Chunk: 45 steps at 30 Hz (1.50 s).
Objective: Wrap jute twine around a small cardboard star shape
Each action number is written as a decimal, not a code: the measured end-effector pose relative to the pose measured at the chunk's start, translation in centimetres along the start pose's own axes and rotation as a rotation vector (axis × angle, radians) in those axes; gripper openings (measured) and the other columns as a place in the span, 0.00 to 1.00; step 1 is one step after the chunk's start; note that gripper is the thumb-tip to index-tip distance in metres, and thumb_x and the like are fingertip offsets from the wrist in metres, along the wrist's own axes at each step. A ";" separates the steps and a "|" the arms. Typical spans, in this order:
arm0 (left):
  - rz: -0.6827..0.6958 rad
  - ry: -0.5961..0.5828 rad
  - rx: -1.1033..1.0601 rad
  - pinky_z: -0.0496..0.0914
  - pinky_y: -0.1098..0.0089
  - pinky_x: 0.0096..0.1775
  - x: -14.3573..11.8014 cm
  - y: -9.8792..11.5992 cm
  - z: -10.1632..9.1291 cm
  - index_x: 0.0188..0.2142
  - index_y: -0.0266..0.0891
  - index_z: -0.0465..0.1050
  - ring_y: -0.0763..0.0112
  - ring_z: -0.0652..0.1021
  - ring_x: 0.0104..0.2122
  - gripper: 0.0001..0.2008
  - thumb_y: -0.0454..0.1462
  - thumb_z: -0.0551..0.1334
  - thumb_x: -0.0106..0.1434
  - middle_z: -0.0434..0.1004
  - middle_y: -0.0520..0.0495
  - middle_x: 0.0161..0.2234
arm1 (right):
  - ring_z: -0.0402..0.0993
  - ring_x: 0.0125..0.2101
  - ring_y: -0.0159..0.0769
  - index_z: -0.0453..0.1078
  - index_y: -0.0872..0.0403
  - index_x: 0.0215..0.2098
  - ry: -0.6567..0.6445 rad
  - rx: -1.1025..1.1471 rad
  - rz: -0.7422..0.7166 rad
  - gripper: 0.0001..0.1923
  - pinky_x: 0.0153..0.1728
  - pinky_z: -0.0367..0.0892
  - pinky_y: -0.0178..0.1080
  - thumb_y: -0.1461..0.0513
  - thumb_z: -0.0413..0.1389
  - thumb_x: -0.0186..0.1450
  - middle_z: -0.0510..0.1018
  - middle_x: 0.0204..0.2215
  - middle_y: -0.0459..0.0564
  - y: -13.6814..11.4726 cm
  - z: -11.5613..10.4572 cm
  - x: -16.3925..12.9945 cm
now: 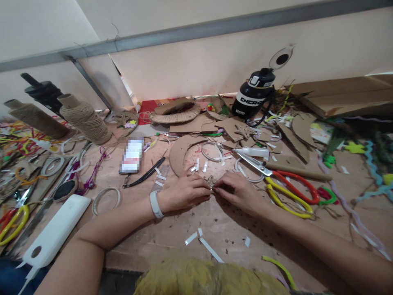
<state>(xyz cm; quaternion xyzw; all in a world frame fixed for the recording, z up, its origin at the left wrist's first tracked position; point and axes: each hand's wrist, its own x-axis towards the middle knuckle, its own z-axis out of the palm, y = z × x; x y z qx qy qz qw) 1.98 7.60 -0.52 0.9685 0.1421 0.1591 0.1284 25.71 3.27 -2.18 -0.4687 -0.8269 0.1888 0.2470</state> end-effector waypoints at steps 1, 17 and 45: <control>0.002 -0.007 -0.004 0.59 0.56 0.62 0.0 0.0 0.0 0.46 0.39 0.77 0.67 0.77 0.47 0.13 0.40 0.55 0.73 0.81 0.47 0.45 | 0.74 0.33 0.39 0.73 0.52 0.34 0.002 0.007 0.007 0.05 0.38 0.62 0.41 0.60 0.56 0.67 0.79 0.30 0.49 0.0 0.0 0.0; -0.071 0.037 -0.061 0.59 0.60 0.63 -0.3 0.2 -0.3 0.48 0.39 0.73 0.70 0.79 0.45 0.12 0.43 0.60 0.70 0.82 0.47 0.43 | 0.74 0.34 0.38 0.72 0.53 0.36 0.052 -0.076 -0.052 0.04 0.40 0.59 0.42 0.63 0.56 0.68 0.78 0.31 0.48 -0.5 0.5 -0.4; -0.135 -0.234 0.129 0.32 0.50 0.68 -2.8 2.7 0.7 0.71 0.33 0.40 0.59 0.48 0.71 0.45 0.62 0.44 0.67 0.46 0.36 0.71 | 0.74 0.33 0.38 0.69 0.52 0.35 0.076 -0.095 -0.066 0.04 0.41 0.59 0.43 0.63 0.53 0.69 0.80 0.31 0.48 -0.8 0.6 -0.5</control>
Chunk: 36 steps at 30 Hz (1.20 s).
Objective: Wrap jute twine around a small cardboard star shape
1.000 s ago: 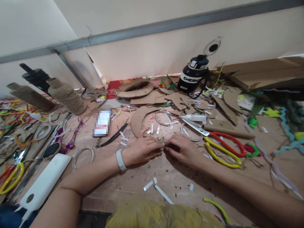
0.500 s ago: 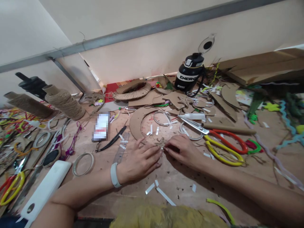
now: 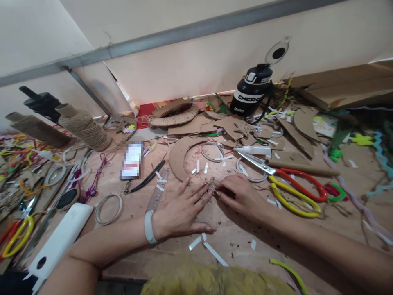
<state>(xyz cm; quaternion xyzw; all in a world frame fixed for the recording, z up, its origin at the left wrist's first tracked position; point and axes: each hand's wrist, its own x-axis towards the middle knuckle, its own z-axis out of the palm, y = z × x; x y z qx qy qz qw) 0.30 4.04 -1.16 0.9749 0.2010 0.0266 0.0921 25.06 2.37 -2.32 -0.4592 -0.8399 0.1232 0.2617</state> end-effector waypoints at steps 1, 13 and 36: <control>0.000 -0.007 -0.027 0.32 0.49 0.68 0.0 -0.1 -0.2 0.72 0.34 0.39 0.58 0.49 0.71 0.46 0.63 0.44 0.67 0.46 0.36 0.71 | 0.75 0.33 0.38 0.69 0.52 0.36 0.002 -0.002 0.000 0.04 0.40 0.59 0.43 0.63 0.53 0.68 0.80 0.31 0.48 0.0 0.0 0.0; -0.006 -0.015 -0.071 0.35 0.45 0.67 0.1 -0.7 -0.9 0.72 0.40 0.37 0.53 0.49 0.71 0.48 0.65 0.47 0.64 0.43 0.34 0.71 | 0.75 0.33 0.38 0.69 0.53 0.35 0.025 -0.010 -0.017 0.04 0.42 0.59 0.42 0.64 0.54 0.68 0.80 0.31 0.49 0.0 0.1 0.0; 0.016 -0.002 -0.028 0.39 0.47 0.68 0.3 -0.2 -0.7 0.71 0.32 0.40 0.55 0.47 0.71 0.49 0.65 0.46 0.65 0.43 0.33 0.71 | 0.75 0.33 0.39 0.69 0.52 0.37 0.029 0.083 0.055 0.06 0.40 0.64 0.44 0.65 0.51 0.67 0.80 0.31 0.49 -0.4 -0.3 0.2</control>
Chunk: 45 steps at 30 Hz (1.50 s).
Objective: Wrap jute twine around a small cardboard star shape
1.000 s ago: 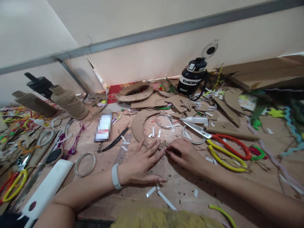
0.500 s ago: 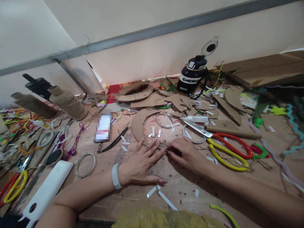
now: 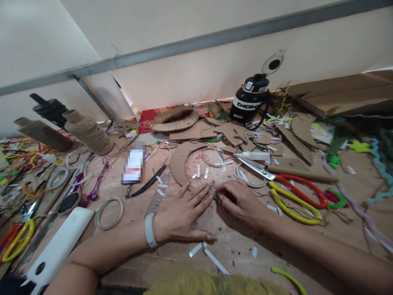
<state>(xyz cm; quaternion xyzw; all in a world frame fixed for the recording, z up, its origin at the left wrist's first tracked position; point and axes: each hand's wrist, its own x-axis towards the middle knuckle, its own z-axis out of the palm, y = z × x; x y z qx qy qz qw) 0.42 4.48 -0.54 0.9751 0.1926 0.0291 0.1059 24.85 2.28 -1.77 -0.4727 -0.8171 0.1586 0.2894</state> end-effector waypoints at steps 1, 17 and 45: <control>-0.002 0.000 -0.002 0.39 0.47 0.68 0.0 0.0 0.0 0.71 0.32 0.41 0.55 0.47 0.71 0.49 0.65 0.46 0.65 0.43 0.32 0.71 | 0.75 0.32 0.39 0.70 0.52 0.37 0.014 0.004 0.021 0.06 0.39 0.65 0.43 0.64 0.51 0.67 0.80 0.31 0.49 0.1 0.0 0.0; -0.007 0.023 -0.045 0.40 0.48 0.68 0.0 -0.2 0.5 0.71 0.32 0.45 0.53 0.50 0.71 0.49 0.65 0.48 0.64 0.47 0.31 0.70 | 0.65 0.57 0.51 0.71 0.51 0.58 0.026 -0.460 -0.131 0.19 0.53 0.58 0.52 0.56 0.50 0.72 0.73 0.59 0.59 1.1 0.8 -0.2; -0.004 -0.008 -0.083 0.35 0.49 0.68 0.2 -0.4 0.2 0.71 0.33 0.46 0.53 0.48 0.71 0.49 0.65 0.49 0.64 0.45 0.31 0.70 | 0.62 0.62 0.53 0.71 0.52 0.59 0.007 -0.361 -0.214 0.21 0.61 0.55 0.58 0.54 0.50 0.72 0.72 0.60 0.60 2.8 1.2 0.0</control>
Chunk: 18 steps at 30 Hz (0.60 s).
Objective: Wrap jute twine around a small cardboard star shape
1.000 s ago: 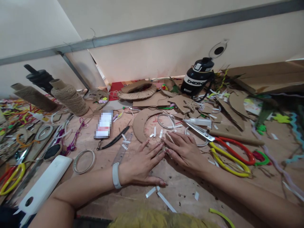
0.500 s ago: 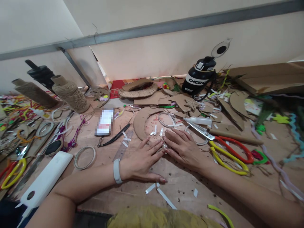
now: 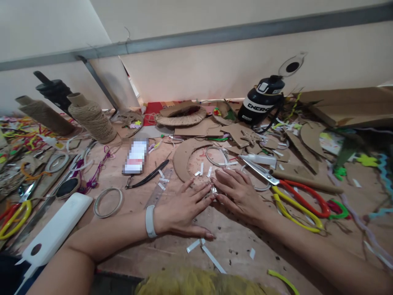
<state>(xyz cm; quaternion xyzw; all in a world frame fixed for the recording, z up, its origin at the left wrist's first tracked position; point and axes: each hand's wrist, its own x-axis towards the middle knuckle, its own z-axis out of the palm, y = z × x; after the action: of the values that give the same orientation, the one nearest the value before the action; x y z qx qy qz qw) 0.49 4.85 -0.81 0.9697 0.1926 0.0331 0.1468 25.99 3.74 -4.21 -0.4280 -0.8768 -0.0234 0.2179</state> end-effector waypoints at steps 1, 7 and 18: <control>-0.001 0.012 0.003 0.35 0.49 0.68 0.0 0.0 0.0 0.70 0.33 0.46 0.53 0.48 0.71 0.49 0.65 0.49 0.64 0.46 0.31 0.70 | 0.60 0.63 0.55 0.71 0.52 0.59 -0.002 0.010 0.006 0.21 0.61 0.55 0.59 0.54 0.50 0.72 0.71 0.61 0.61 0.1 0.0 0.0; -0.006 0.012 0.008 0.35 0.49 0.68 -0.1 0.0 0.0 0.70 0.33 0.46 0.54 0.49 0.71 0.48 0.65 0.48 0.64 0.46 0.31 0.70 | 0.62 0.63 0.48 0.66 0.46 0.63 0.075 0.243 0.149 0.21 0.58 0.63 0.55 0.59 0.45 0.75 0.66 0.64 0.56 0.9 -1.0 -0.2; -0.021 -0.003 -0.010 0.35 0.49 0.68 -0.1 0.1 0.0 0.71 0.33 0.44 0.55 0.49 0.71 0.47 0.64 0.46 0.66 0.46 0.32 0.70 | 0.74 0.41 0.43 0.69 0.52 0.42 0.096 0.199 0.069 0.06 0.44 0.63 0.47 0.61 0.56 0.66 0.78 0.37 0.52 -1.8 -2.5 -1.1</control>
<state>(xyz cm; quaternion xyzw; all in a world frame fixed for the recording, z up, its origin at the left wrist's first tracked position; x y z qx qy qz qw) 0.42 4.72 -0.73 0.9669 0.2024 0.0313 0.1523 26.15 1.24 -2.10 -0.4323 -0.8483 0.0510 0.3017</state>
